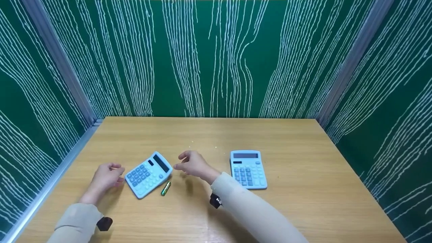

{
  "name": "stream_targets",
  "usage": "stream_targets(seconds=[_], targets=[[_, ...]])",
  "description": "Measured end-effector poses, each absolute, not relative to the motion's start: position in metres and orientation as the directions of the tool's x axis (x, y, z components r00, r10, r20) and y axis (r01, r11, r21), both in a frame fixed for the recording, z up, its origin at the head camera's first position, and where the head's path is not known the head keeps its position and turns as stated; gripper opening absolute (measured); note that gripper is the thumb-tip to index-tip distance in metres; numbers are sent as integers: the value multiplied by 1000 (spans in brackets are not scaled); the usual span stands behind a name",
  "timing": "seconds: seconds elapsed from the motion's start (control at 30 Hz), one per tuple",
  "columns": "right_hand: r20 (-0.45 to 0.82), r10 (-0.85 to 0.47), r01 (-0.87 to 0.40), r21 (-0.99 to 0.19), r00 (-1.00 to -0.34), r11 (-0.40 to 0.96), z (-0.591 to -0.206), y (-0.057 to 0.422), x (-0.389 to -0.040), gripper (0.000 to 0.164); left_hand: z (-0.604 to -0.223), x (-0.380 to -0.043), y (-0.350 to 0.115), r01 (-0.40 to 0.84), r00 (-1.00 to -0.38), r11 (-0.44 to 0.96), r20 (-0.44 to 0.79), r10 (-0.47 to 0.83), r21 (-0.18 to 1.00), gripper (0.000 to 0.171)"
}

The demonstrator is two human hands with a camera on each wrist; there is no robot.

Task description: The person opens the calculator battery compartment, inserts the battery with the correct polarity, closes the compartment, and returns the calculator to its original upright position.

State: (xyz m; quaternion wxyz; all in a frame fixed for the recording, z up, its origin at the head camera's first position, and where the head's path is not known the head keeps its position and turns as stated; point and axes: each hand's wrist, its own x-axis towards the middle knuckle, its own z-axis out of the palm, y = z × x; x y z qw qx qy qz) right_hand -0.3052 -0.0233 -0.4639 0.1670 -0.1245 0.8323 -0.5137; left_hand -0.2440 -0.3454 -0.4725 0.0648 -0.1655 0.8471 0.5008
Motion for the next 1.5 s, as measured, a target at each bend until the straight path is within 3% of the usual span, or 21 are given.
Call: stream_targets(seconds=[0.7,1.17,1.5], targets=[[-142,-429,-59,-905,-892,422,-490,-47,-304,51,-485,-244,-335,-400,-917,439,-352,-190,805,57],[-107,-366,-63,-904,-924,423,-495,-64,-302,20,-484,-251,-326,-381,-921,550,-356,-157,743,55],[-101,-370,-62,-913,-923,404,-498,-67,-301,14,-483,-251,-325,-370,-929,554,-309,-203,746,51]])
